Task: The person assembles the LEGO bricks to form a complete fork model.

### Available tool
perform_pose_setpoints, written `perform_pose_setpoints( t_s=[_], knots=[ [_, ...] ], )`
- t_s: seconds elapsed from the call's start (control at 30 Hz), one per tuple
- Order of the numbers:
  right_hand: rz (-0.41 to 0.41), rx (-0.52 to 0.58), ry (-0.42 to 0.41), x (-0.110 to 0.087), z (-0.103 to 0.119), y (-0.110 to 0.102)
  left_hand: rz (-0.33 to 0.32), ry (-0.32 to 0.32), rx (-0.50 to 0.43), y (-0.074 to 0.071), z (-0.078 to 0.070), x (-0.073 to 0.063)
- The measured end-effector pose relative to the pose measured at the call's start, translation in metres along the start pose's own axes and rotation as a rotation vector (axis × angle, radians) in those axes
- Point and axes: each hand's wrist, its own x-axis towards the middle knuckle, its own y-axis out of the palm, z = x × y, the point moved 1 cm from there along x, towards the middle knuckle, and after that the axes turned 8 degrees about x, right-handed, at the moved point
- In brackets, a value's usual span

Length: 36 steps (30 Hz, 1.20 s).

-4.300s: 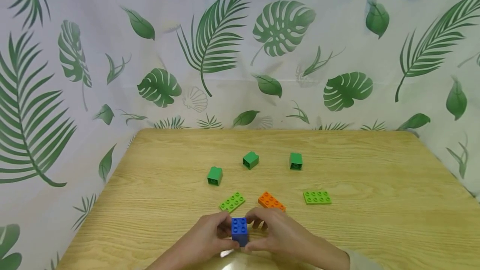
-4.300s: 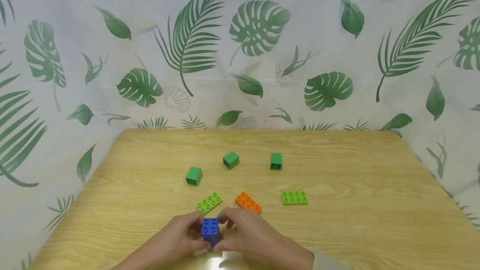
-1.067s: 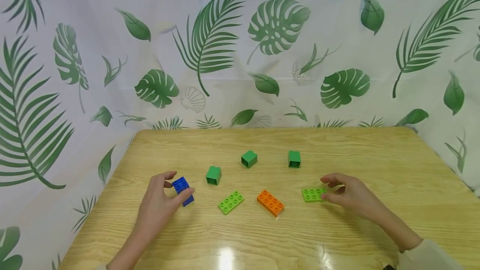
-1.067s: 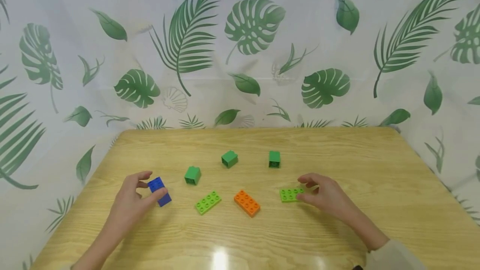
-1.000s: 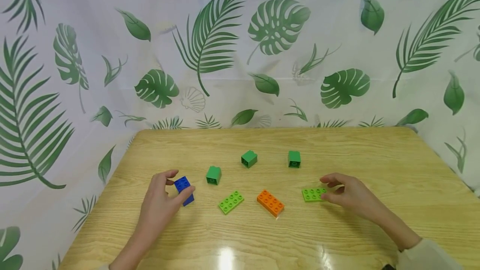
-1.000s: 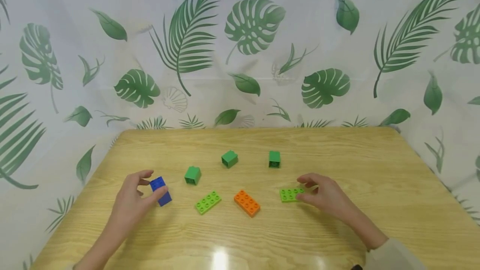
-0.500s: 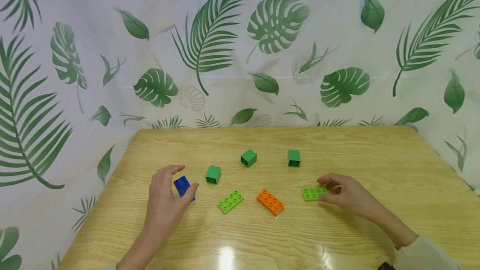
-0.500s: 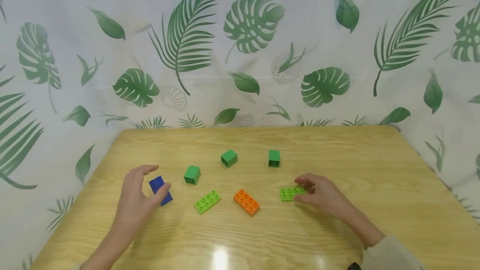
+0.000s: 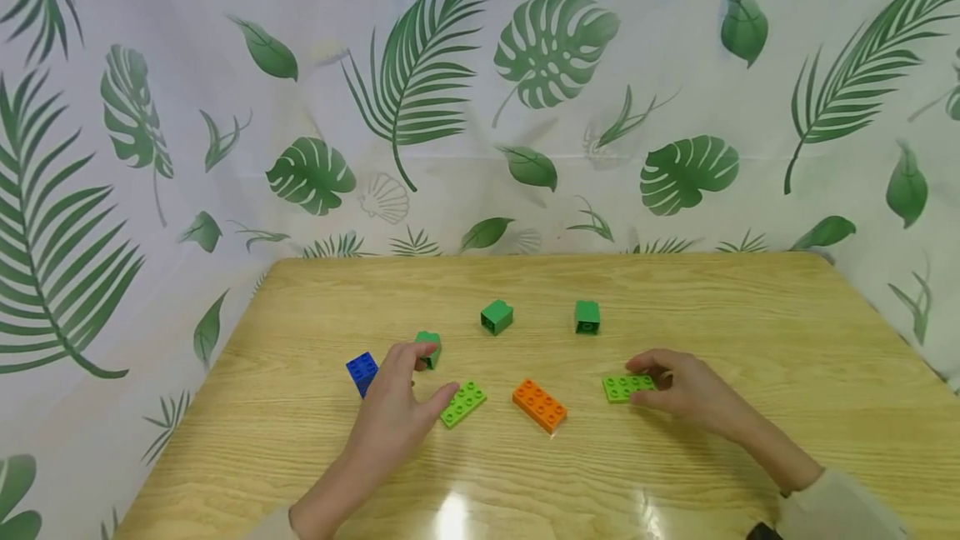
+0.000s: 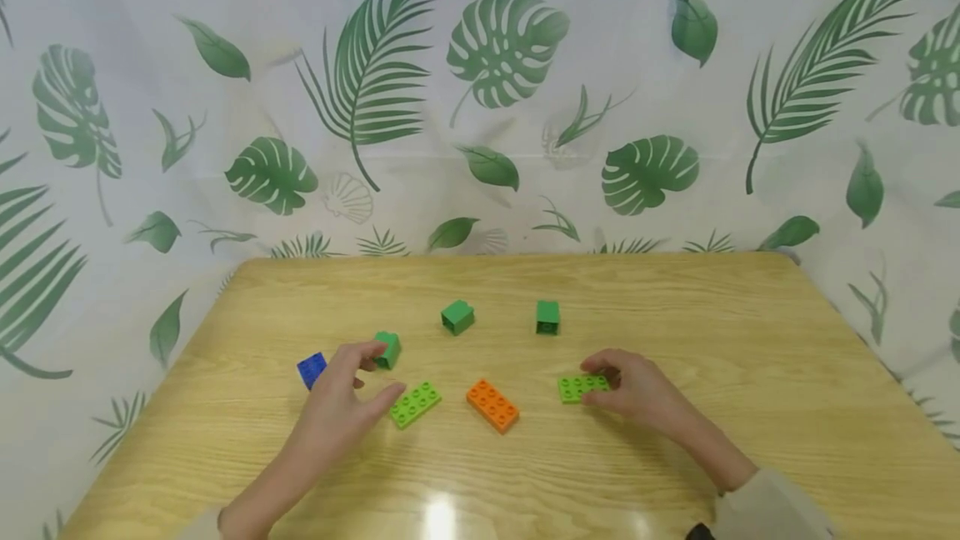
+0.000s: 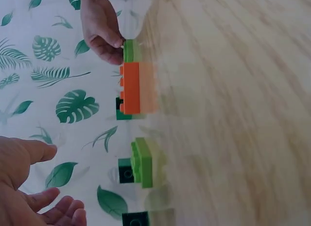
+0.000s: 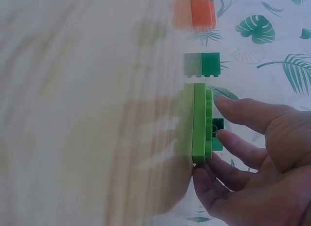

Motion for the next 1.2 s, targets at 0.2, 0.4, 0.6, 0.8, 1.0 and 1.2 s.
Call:
perform_pose_setpoints(
  t_s=[0.2,0.4,0.6,0.8,1.0,1.2],
  knots=[
    [0.008,-0.037,0.020,0.003,0.002,0.002,0.129,-0.062,0.030,0.020,0.002,0.007],
    [0.030,-0.070,0.005,0.005,0.002,0.004,0.192,-0.063,0.053,0.032,0.004,0.013],
    [0.047,-0.099,-0.020,0.006,0.000,0.006,0.232,-0.089,0.042,0.039,0.004,0.017],
    [0.051,-0.132,-0.016,0.006,0.000,0.007,0.253,-0.109,0.038,0.042,0.002,0.020],
    [0.036,-0.165,-0.041,0.007,0.000,0.007,0.256,-0.110,0.054,0.043,0.004,0.021],
    [0.033,-0.168,-0.029,0.006,0.000,0.008,0.271,-0.076,0.087,0.046,0.005,0.022]
  ],
)
